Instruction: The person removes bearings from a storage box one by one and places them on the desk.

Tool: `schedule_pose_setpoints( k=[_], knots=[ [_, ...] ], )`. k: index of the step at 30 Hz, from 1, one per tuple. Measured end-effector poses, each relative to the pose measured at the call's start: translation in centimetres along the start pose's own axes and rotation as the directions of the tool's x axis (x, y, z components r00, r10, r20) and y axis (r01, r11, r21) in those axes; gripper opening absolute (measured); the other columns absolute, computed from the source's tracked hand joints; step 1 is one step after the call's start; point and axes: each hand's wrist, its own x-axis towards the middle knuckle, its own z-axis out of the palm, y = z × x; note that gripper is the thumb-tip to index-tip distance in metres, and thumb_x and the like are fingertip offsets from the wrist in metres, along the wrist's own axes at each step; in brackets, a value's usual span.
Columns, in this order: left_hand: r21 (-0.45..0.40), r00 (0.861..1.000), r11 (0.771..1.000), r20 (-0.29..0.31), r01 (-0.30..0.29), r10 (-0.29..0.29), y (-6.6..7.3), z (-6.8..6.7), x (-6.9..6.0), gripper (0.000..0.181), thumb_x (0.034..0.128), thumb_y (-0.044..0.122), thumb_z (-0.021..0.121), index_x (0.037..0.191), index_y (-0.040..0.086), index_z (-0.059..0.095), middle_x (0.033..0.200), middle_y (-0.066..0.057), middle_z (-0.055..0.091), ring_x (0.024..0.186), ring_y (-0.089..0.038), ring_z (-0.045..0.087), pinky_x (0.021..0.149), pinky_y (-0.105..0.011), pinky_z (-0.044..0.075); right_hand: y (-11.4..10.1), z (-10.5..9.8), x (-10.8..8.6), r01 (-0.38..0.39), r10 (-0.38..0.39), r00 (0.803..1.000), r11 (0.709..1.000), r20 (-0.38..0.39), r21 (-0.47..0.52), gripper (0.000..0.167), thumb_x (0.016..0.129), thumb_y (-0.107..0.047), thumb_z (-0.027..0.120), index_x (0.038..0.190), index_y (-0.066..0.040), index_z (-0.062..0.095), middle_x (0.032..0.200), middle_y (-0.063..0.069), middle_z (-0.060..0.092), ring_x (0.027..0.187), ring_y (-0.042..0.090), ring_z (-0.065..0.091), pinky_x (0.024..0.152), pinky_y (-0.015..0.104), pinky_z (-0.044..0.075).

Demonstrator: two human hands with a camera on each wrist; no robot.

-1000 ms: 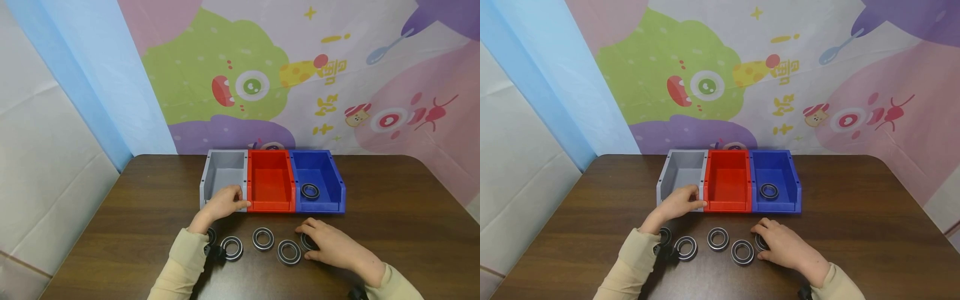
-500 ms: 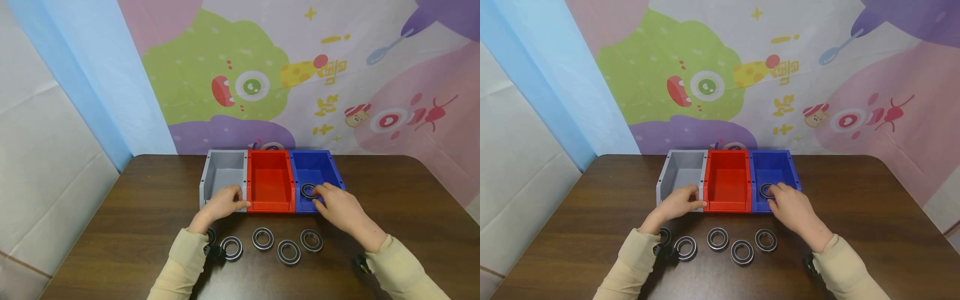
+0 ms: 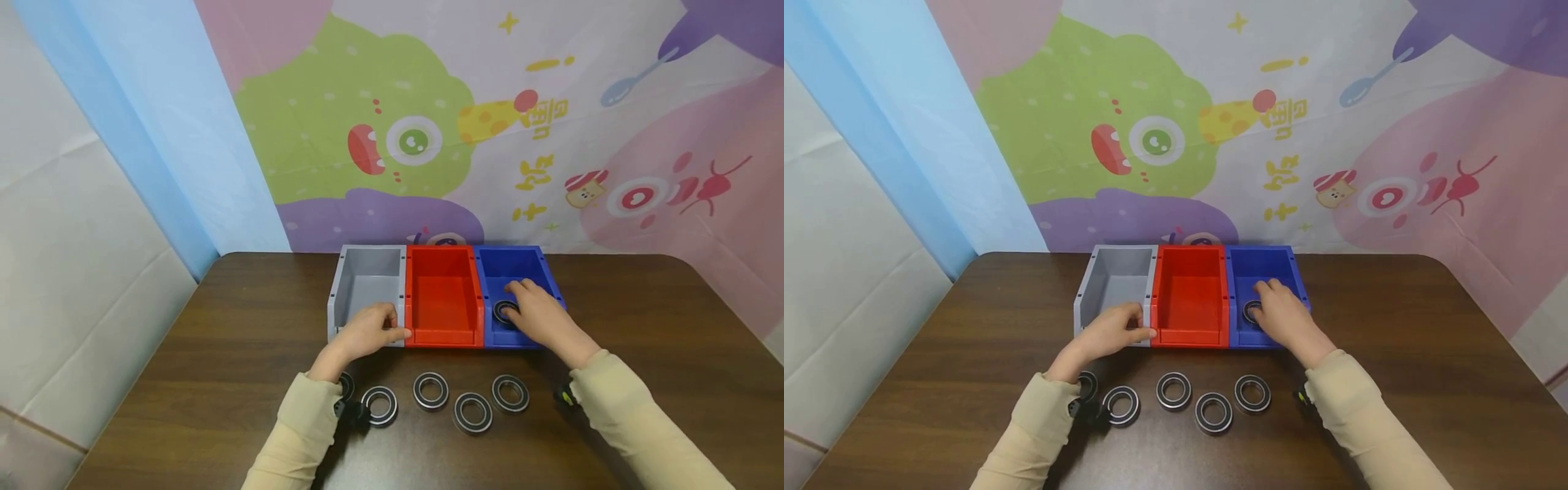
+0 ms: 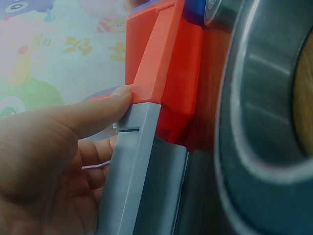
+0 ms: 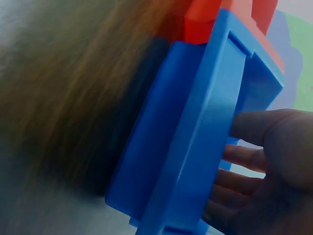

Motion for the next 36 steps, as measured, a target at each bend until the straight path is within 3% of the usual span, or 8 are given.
schedule_pose_setpoints(
  k=[10, 19, 28, 36],
  knots=[
    [-0.005, 1.0, 1.0, 0.002, 0.004, -0.004, 0.0, 0.0, 0.1, 0.028, 0.0803, 0.031, 0.067, 0.073, 0.01, 0.05, 0.065, 0.0, 0.045, 0.061, -0.014, 0.042, 0.055, -0.024, 0.033, 0.7, 1.1, 1.4, -0.056, 0.052, 0.995, 0.997, 0.09, 0.045, 0.054, 0.08, -0.026, 0.067, 0.119, 0.006, 0.05, 0.117, 0.028, 0.051, 0.106, 0.042, 0.051, 0.09, 0.052, 0.039],
    [0.007, 1.0, 1.0, 0.005, 0.007, -0.007, 0.0, 0.0, 0.0, 0.028, 0.0802, 0.031, 0.068, 0.073, 0.011, 0.05, 0.065, 0.001, 0.045, 0.061, -0.014, 0.042, 0.055, -0.024, 0.033, 1.0, 1.7, 1.9, -0.053, 0.047, 0.988, 0.998, 0.146, 0.04, 0.063, 0.071, -0.029, 0.076, 0.117, 0.007, 0.05, 0.112, 0.025, 0.057, 0.102, 0.039, 0.054, 0.089, 0.05, 0.041],
    [0.014, 1.0, 1.0, 0.005, 0.007, -0.007, -0.1, 0.0, 0.1, 0.028, 0.0803, 0.031, 0.067, 0.073, 0.011, 0.05, 0.065, 0.001, 0.045, 0.061, -0.014, 0.042, 0.056, -0.024, 0.033, 0.6, 1.3, 2.2, -0.011, 0.014, 0.987, 1.0, 0.159, -0.021, 0.057, 0.068, -0.026, 0.079, 0.108, 0.006, 0.056, 0.098, 0.02, 0.062, 0.088, 0.033, 0.058, 0.08, 0.047, 0.046],
    [0.014, 1.0, 1.0, 0.007, 0.008, -0.008, -0.1, 0.1, 0.1, 0.028, 0.0803, 0.031, 0.067, 0.073, 0.011, 0.05, 0.066, 0.0, 0.044, 0.061, -0.014, 0.042, 0.056, -0.024, 0.033, 0.3, 1.1, 2.2, -0.047, 0.047, 0.984, 0.999, 0.169, -0.003, 0.052, 0.067, -0.025, 0.08, 0.104, 0.004, 0.057, 0.091, 0.016, 0.062, 0.081, 0.027, 0.056, 0.076, 0.044, 0.047]
  ],
)
